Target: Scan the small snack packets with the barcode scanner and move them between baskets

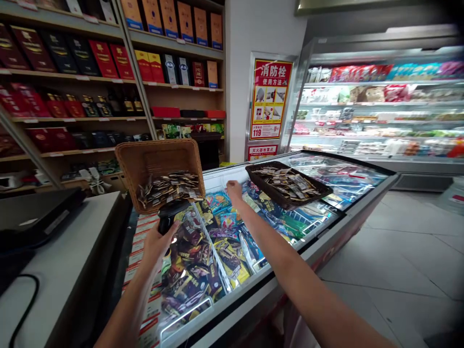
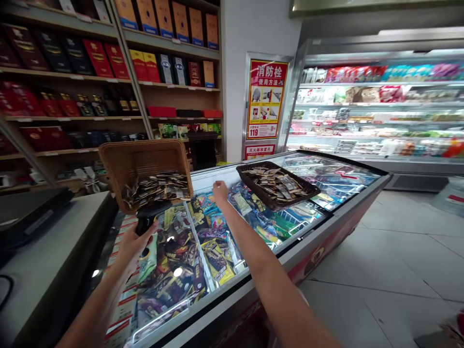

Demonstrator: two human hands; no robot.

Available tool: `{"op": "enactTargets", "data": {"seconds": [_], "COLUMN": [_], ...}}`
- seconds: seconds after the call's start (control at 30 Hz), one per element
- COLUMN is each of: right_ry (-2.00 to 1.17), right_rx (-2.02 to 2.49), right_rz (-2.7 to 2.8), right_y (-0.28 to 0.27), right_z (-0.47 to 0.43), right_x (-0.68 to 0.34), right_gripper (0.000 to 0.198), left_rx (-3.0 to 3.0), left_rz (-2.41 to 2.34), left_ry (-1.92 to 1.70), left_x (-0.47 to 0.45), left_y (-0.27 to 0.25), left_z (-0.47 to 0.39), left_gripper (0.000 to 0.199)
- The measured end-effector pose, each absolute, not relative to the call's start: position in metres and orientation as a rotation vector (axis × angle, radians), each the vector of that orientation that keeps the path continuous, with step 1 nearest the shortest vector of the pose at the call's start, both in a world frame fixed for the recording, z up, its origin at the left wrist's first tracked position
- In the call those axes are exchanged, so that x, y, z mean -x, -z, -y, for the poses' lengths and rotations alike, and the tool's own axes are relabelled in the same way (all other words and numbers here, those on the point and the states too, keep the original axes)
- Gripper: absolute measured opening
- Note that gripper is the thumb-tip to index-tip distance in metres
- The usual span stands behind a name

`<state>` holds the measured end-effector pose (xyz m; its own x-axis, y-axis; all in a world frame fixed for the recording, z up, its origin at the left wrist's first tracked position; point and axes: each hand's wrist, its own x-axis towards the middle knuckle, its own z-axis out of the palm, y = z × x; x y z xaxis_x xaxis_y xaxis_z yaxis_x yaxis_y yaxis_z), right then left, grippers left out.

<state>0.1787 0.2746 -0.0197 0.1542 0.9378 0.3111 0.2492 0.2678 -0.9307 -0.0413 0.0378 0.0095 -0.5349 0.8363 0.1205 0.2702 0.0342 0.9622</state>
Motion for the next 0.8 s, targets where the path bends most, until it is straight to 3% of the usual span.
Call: {"op": "enactTargets", "data": {"seconds": [0.1, 0.2, 0.4, 0.53, 0.8], "right_ry": [-0.731, -0.503, -0.193, -0.303, -0.772], "right_rx": [1.407, 1.498, 1.466, 1.357, 1.066], "right_rz": [1.593, 1.841, 2.054, 2.003, 1.551], "right_y": [0.04, 0.044, 0.039, 0.036, 0.052], "right_z": [-0.25, -0.233, -0.224, -0.222, -0.213], "right_x": [-0.117, -0.074, -0.058, -0.085, -0.165], "right_gripper": [0.027, 0.048, 0.046, 0.051, 0.024], "left_rx": [-0.973, -0.929, -0.972, -0.985, -0.99], "left_rz": [-1.767, -1.739, -1.733, -1.698, -1.734], "left_ry": [-1.662, -1.691, -1.647, -1.654, -1.566], "left_x": [0.045, 0.047, 0.049, 0.046, 0.029], "left_y": [-0.009, -0.009, -0.005, -0.006, -0.015], "left_z": [-0.038, -0.039, -0.039, -0.039, -0.036], "left_gripper": [0.061, 0.06, 0.058, 0.06, 0.065]}}
